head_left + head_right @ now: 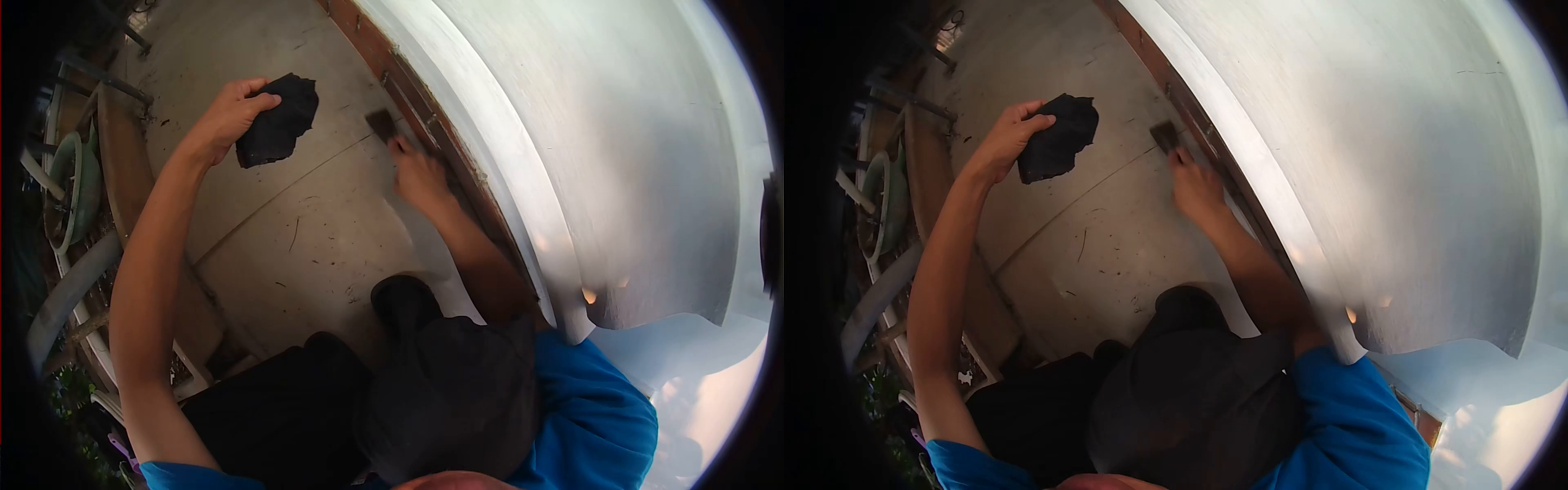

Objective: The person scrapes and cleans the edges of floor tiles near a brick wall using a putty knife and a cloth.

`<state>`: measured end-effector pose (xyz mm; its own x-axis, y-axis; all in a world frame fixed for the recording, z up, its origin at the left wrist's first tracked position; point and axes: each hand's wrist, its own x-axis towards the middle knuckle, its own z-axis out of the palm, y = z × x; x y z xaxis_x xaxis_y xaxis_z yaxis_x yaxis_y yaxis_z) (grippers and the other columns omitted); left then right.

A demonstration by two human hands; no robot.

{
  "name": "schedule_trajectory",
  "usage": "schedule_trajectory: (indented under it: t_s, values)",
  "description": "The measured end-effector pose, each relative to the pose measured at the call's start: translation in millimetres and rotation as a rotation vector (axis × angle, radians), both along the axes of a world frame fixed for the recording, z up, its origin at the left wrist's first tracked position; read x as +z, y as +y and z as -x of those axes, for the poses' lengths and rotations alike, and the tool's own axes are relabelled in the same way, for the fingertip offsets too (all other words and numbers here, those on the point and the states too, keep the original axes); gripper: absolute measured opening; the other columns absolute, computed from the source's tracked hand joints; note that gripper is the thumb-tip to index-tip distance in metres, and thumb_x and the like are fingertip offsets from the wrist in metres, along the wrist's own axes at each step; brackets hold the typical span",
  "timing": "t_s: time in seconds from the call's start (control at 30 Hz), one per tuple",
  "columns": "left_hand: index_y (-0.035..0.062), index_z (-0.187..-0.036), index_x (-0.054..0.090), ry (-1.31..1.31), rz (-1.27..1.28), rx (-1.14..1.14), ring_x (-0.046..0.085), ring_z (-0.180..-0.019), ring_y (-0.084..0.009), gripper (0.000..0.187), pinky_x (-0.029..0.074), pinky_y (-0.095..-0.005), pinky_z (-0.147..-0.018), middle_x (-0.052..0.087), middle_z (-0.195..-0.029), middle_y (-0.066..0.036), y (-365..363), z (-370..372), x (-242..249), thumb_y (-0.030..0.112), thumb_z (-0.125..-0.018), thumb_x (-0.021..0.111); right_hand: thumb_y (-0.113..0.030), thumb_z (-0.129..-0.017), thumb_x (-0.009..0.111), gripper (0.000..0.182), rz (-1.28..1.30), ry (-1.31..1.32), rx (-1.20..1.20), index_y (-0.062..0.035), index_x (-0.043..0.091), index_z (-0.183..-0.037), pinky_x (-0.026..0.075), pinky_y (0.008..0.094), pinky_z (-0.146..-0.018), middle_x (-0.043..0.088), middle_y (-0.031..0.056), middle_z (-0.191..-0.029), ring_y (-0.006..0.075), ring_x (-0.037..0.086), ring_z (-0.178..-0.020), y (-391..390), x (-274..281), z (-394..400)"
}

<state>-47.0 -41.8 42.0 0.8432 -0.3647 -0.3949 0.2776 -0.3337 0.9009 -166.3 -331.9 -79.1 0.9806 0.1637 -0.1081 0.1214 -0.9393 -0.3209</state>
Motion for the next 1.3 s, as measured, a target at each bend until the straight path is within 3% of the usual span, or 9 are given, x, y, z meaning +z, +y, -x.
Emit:
schedule_trajectory:
  t_s: [0.13, 0.47, 0.57, 0.83, 0.97, 1.07, 1.17, 1.23, 1.3]
  values:
    - [-0.0009, -0.113, 0.063, -0.05, -0.07, -0.008, 0.064, -0.08, -0.0069, 0.025, 0.052, -0.0222, -0.072, 0.068, -0.095, -0.003, -3, 1, -1, 0.015, -0.094, 0.058, 0.004, -0.076, 0.059, 0.056, -0.034, -0.032, 0.003, -0.0018, 0.052, -0.131, 0.056, 0.0466, -0.079, 0.05, 0.014, -0.139, 0.0398, 0.067, -0.094, 6, -3, -17]
    - [-0.0011, -0.116, 0.062, 0.012, -0.15, 0.009, 0.065, -0.079, -0.0087, 0.029, 0.053, -0.0237, -0.071, 0.068, -0.095, -0.004, 22, -4, -12, 0.016, -0.093, 0.058, 0.004, -0.074, 0.054, 0.064, -0.103, -0.021, -0.048, -0.0064, 0.05, -0.137, 0.057, 0.0445, -0.076, 0.049, 0.0111, -0.143, 0.0383, 0.067, -0.092, -79, -20, 184]
    - [-0.0011, -0.112, 0.063, -0.048, -0.118, 0.0, 0.059, -0.053, -0.0084, 0.027, 0.044, -0.0275, -0.038, 0.065, -0.077, -0.003, 3, 0, -8, 0.016, -0.093, 0.055, 0.005, -0.075, 0.054, 0.061, -0.079, -0.054, -0.052, -0.0045, 0.051, -0.135, 0.057, 0.0458, -0.071, 0.051, 0.0106, -0.141, 0.0386, 0.068, -0.082, -61, -18, 139]
    - [-0.0013, -0.116, 0.063, -0.118, -0.016, 0.069, 0.061, -0.061, -0.0091, 0.029, 0.049, -0.0263, -0.052, 0.067, -0.084, -0.004, -2, 2, 1, 0.016, -0.092, 0.058, 0.001, -0.076, 0.059, 0.06, -0.219, -0.04, 0.046, -0.0075, 0.053, -0.135, 0.056, 0.0426, -0.08, 0.049, 0.0095, -0.145, 0.0359, 0.066, -0.099, 16, -3, 3]
    - [-0.0024, -0.116, 0.063, -0.284, -0.038, 0.26, 0.065, -0.082, -0.0101, 0.028, 0.051, -0.0228, -0.077, 0.068, -0.098, -0.004, 5, 18, 10, 0.012, -0.092, 0.062, 0.002, -0.079, 0.059, 0.056, -0.398, -0.147, 0.018, -0.0064, 0.053, -0.135, 0.057, 0.0396, -0.078, 0.049, 0.011, -0.144, 0.0348, 0.066, -0.098, 13, 11, 68]
    - [-0.0019, -0.114, 0.064, -0.555, -0.092, 0.254, 0.064, -0.086, -0.0115, 0.027, 0.051, -0.0246, -0.079, 0.068, -0.099, -0.004, -11, 38, -2, 0.009, -0.09, 0.066, 0.002, -0.083, 0.06, 0.055, -0.508, -0.172, 0.09, -0.0074, 0.052, -0.137, 0.057, 0.0378, -0.08, 0.05, 0.0135, -0.142, 0.0343, 0.066, -0.102, -14, 1, 138]
    - [-0.0003, -0.109, 0.066, -1.075, -0.162, 0.003, 0.067, -0.076, -0.0203, 0.023, 0.055, -0.0303, -0.069, 0.066, -0.095, -0.011, -45, 45, -36, 0.008, -0.088, 0.066, 0.002, -0.084, 0.061, 0.057, -0.56, 0.031, 0.072, -0.0098, 0.051, -0.139, 0.054, 0.0353, -0.09, 0.052, 0.0134, -0.142, 0.0316, 0.063, -0.114, -34, 14, 193]
    - [0.0046, -0.109, 0.067, -0.84, -0.171, -0.194, 0.067, -0.084, -0.0273, 0.023, 0.056, -0.0355, -0.079, 0.063, -0.106, -0.013, -80, 59, -38, 0.006, -0.086, 0.066, 0.001, -0.084, 0.062, 0.059, -0.629, 0.072, 0.082, -0.0112, 0.05, -0.141, 0.052, 0.0343, -0.096, 0.051, 0.0124, -0.143, 0.0304, 0.061, -0.12, -45, 19, 214]
    - [0.0081, -0.109, 0.069, -1.089, -0.242, -0.452, 0.065, -0.097, -0.0283, 0.026, 0.055, -0.0377, -0.086, 0.063, -0.11, -0.012, -114, 68, -75, 0.003, -0.084, 0.062, 0.0, -0.085, 0.061, 0.061, -0.648, 0.136, 0.118, -0.0137, 0.048, -0.143, 0.051, 0.0342, -0.099, 0.049, 0.0114, -0.146, 0.03, 0.059, -0.122, -57, 12, 228]
